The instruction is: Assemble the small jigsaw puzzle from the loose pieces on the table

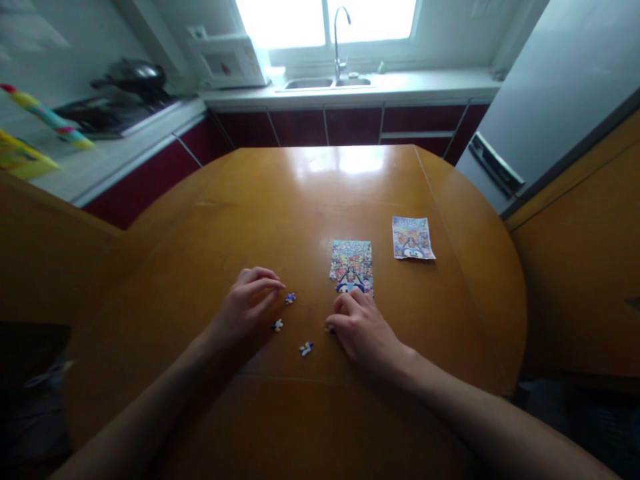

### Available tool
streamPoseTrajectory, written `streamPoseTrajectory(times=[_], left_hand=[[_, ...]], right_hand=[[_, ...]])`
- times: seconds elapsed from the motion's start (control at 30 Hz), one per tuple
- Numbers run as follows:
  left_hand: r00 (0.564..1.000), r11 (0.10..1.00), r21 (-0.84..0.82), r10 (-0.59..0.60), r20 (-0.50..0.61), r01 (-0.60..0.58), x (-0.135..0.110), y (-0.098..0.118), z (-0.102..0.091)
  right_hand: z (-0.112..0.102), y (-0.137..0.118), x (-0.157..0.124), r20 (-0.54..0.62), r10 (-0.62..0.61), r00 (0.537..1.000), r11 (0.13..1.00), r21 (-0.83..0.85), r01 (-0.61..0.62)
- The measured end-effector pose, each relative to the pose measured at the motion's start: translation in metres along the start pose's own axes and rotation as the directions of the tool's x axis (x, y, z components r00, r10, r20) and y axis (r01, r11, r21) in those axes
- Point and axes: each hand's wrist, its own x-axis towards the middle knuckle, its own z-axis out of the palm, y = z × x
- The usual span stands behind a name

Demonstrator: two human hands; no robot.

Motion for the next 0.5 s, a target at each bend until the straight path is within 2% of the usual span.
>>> streamPoseTrajectory(times=[0.07, 0.3, 0.5], left_hand=[[1.0, 1.0, -0.004, -0.004, -0.013, 0.004, 0.0002, -0.001, -0.0013], [1.0, 1.0, -0.024, -0.015, -0.021, 0.014, -0.0011, -0.0027, 0.0006], [1.0, 1.0, -0.015, -0.018, -0.001, 0.018, -0.0016, -0.0042, 0.0037]], right_hand=[[-0.0031, 0.0004, -0.003, -0.022, 0.003, 1.0, 1.0, 0.013, -0.003], [-0.0037, -0.0013, -0.0087, -0.067, 0.142, 0.988, 0.988, -0.053, -0.145], [0.0024, -0.0058, -0.0103, -0.086, 0.155, 0.984, 0.985, -0.06, -0.161]])
